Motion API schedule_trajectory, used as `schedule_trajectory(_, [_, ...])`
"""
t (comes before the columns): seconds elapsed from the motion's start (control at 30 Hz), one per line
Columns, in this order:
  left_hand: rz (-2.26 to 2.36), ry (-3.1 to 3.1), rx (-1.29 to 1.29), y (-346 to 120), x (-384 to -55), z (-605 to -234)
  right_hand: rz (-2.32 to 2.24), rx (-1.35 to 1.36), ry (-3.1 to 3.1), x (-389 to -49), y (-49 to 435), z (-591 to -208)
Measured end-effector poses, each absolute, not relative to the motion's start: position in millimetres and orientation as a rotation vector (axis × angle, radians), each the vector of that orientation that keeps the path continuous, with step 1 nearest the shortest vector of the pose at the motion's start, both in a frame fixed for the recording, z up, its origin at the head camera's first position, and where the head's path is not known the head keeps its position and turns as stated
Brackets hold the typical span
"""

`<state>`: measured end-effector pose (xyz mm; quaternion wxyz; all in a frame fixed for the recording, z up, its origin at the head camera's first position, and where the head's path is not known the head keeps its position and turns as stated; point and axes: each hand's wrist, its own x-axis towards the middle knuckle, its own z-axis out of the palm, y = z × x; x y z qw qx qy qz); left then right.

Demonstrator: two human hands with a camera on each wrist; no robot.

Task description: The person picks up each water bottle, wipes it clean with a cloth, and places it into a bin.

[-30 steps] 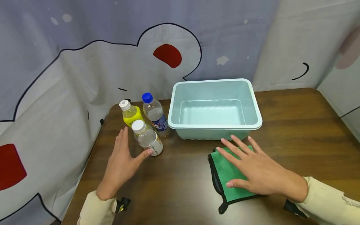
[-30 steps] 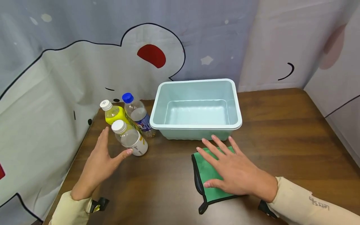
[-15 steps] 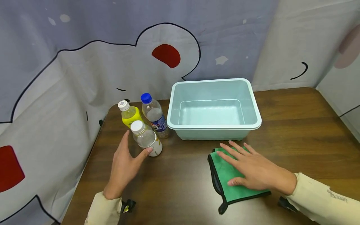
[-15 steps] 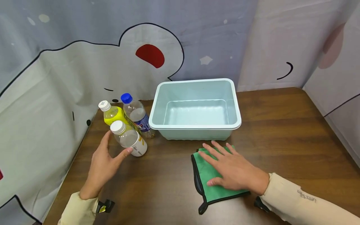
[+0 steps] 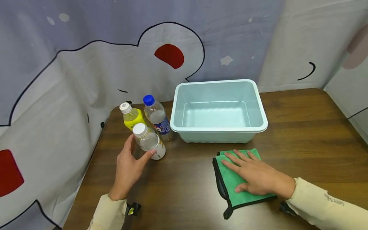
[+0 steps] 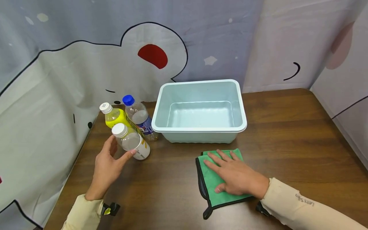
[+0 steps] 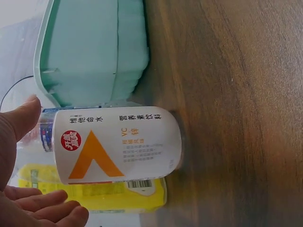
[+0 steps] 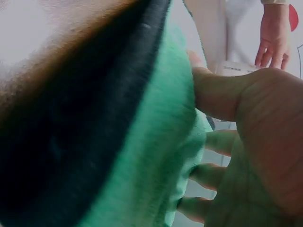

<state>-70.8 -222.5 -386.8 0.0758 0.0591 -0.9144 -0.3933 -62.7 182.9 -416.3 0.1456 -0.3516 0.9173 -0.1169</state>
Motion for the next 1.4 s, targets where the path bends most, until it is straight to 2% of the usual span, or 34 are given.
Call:
schedule_trajectory(0.47, [-1.226,-2.642,0.194,-224,-70,-392,-0.335,-1.076,2.755,-64,169,-425])
schedule_trajectory(0.77, [-1.258,-2.592,0.175,-222,-75,-396,-0.331,-1.237,2.943,-67,166,-438])
schedule_trajectory(1.4, [-1.243,-2.444,0.091,-218,-78,-403,-1.085,-1.330,3.096,-71,180,-443])
